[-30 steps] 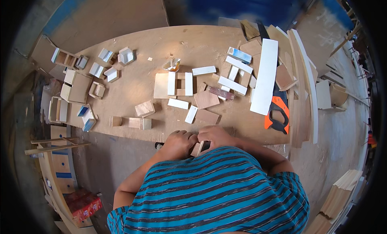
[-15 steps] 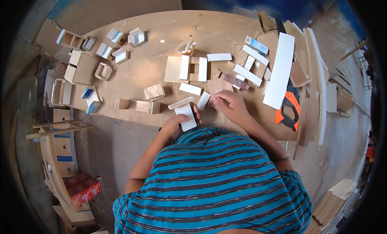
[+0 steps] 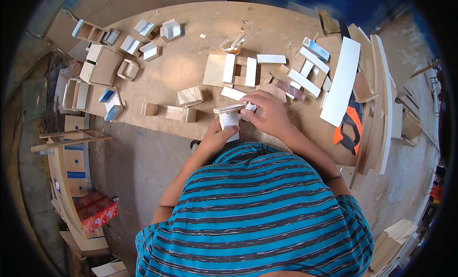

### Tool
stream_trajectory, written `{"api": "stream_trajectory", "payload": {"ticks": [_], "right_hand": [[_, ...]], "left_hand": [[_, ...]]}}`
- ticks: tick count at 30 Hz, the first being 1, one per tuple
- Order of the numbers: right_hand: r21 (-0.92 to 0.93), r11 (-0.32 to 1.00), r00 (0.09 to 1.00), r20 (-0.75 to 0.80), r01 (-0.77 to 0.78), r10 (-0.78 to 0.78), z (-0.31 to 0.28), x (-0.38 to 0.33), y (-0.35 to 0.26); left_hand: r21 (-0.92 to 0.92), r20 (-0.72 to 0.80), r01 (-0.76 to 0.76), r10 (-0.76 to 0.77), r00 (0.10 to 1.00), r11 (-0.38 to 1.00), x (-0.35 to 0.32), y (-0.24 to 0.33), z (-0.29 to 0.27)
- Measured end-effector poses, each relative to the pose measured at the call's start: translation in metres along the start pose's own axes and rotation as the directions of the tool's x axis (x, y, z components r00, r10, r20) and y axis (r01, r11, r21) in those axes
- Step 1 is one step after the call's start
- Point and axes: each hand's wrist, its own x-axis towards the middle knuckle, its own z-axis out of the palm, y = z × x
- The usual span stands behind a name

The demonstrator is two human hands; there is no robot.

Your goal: The person fits small wooden pieces together by hand on a workshop table to build miniature furniture and box-like structures, picking up pieces from the table surface and joining them together.

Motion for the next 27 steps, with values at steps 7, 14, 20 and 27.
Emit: {"api": "stream_trajectory", "payload": {"ticks": [7, 14, 20, 27], "right_hand": [[0.031, 0.974, 0.967, 0.13, -0.226, 0.22, -0.004, 0.006, -0.015], [-0.236, 0.965, 0.993, 0.009, -0.116, 0.122, 0.0, 0.002, -0.02], [-0.149, 0.971, 0.953, 0.265, 0.188, -0.144, -0.023, 0.013, -0.021], [-0.205, 0.936, 0.864, 0.477, 0.287, -0.161, -0.028, 0.022, -0.019]], "left_hand": [[0.093, 0.004, -0.162, 0.162, 0.987, 0.982, 0.004, 0.003, 0.016], [-0.246, 0.08, 0.161, -0.146, 0.986, 0.956, -0.006, 0.03, 0.016], [-0.254, 0.114, 0.23, -0.207, 0.972, 0.939, -0.007, 0.039, 0.015], [-0.224, 0.157, 0.298, -0.267, 0.951, 0.928, -0.007, 0.029, 0.019]]}}
